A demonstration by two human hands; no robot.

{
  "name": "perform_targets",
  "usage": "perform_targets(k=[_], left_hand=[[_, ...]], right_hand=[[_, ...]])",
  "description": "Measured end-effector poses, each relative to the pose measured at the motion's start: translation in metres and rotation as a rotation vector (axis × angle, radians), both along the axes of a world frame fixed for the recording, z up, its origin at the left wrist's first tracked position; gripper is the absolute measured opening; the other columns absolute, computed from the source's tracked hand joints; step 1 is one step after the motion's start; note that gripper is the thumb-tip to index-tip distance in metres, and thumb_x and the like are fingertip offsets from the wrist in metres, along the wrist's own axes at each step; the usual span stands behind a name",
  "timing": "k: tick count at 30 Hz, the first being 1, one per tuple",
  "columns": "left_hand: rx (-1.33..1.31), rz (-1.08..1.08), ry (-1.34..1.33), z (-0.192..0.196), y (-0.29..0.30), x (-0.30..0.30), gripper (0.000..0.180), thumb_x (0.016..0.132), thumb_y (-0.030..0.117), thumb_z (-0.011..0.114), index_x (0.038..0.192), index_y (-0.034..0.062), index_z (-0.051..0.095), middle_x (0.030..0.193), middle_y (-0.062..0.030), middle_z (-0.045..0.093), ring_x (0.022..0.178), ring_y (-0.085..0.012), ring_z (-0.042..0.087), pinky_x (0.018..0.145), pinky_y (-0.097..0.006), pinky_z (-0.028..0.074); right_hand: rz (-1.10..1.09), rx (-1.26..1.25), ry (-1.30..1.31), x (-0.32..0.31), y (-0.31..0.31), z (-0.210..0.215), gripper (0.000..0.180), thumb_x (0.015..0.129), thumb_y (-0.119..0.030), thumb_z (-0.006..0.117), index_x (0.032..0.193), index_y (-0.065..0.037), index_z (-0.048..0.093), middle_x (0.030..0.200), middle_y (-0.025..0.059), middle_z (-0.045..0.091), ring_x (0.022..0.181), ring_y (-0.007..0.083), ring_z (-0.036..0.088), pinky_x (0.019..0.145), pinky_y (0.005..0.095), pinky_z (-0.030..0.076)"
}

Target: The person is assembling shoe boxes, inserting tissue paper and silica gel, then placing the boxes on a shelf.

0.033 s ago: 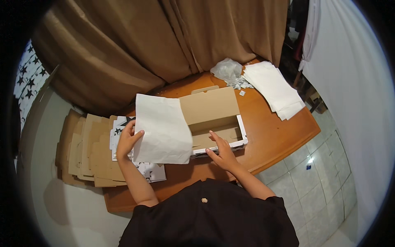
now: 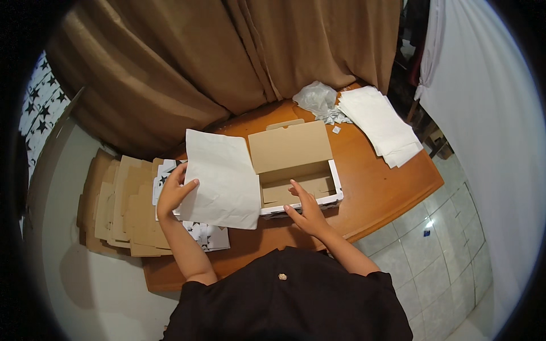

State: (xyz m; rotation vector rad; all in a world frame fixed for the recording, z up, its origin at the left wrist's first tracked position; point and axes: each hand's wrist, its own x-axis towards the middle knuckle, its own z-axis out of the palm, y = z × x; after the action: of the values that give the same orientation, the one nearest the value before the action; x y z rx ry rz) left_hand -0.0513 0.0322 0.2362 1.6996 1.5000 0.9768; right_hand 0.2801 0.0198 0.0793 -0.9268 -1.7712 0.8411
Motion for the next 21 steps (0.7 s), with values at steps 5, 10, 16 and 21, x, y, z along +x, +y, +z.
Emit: perform_targets(k=[5,10,16,21], left_hand=[[0.071,-0.26,0.32,0.04,0.022,0.042,0.051,0.077,0.018,0.065,0.123,0.002,0.049,0.1,-0.0158,0.06,0.093,-0.0233,0.057,0.084,-0.033,0.045],[-0.109,-0.619,0.315,-0.031,0.065,0.148,0.051,0.089,0.027,0.055,0.133,0.005,0.042,0.128,-0.0146,0.05,0.118,-0.0248,0.048,0.098,-0.034,0.038],[-0.32,-0.802,0.359,-0.144,0.079,0.203,0.069,0.091,0.058,0.036,0.138,0.0065,0.037,0.136,-0.0158,0.044,0.126,-0.0287,0.04,0.104,-0.032,0.03],[-0.455,-0.846,0.155,-0.156,0.074,0.207,0.066,0.095,0.056,0.028,0.133,0.0056,0.044,0.137,-0.0141,0.043,0.126,-0.0258,0.04,0.104,-0.032,0.03]], right_hand=[[0.024,-0.182,0.273,0.001,0.007,0.0,0.067,0.09,-0.022,0.053,0.142,-0.002,0.017,0.119,0.0195,0.052,0.111,0.0266,0.05,0.098,0.0373,0.034],[-0.136,-0.26,0.468,0.025,0.02,-0.005,0.058,0.094,-0.019,0.045,0.142,-0.003,0.015,0.107,0.0143,0.058,0.103,0.0169,0.052,0.097,0.0332,0.035],[-0.289,-0.363,0.528,0.071,0.012,-0.036,0.065,0.092,-0.02,0.051,0.142,-0.003,0.013,0.106,0.014,0.059,0.099,0.016,0.053,0.093,0.0299,0.037],[-0.379,-0.345,0.05,0.071,0.0,-0.045,0.084,0.081,-0.027,0.068,0.144,-0.01,0.014,0.107,0.0134,0.057,0.097,0.0196,0.055,0.095,0.0404,0.037]])
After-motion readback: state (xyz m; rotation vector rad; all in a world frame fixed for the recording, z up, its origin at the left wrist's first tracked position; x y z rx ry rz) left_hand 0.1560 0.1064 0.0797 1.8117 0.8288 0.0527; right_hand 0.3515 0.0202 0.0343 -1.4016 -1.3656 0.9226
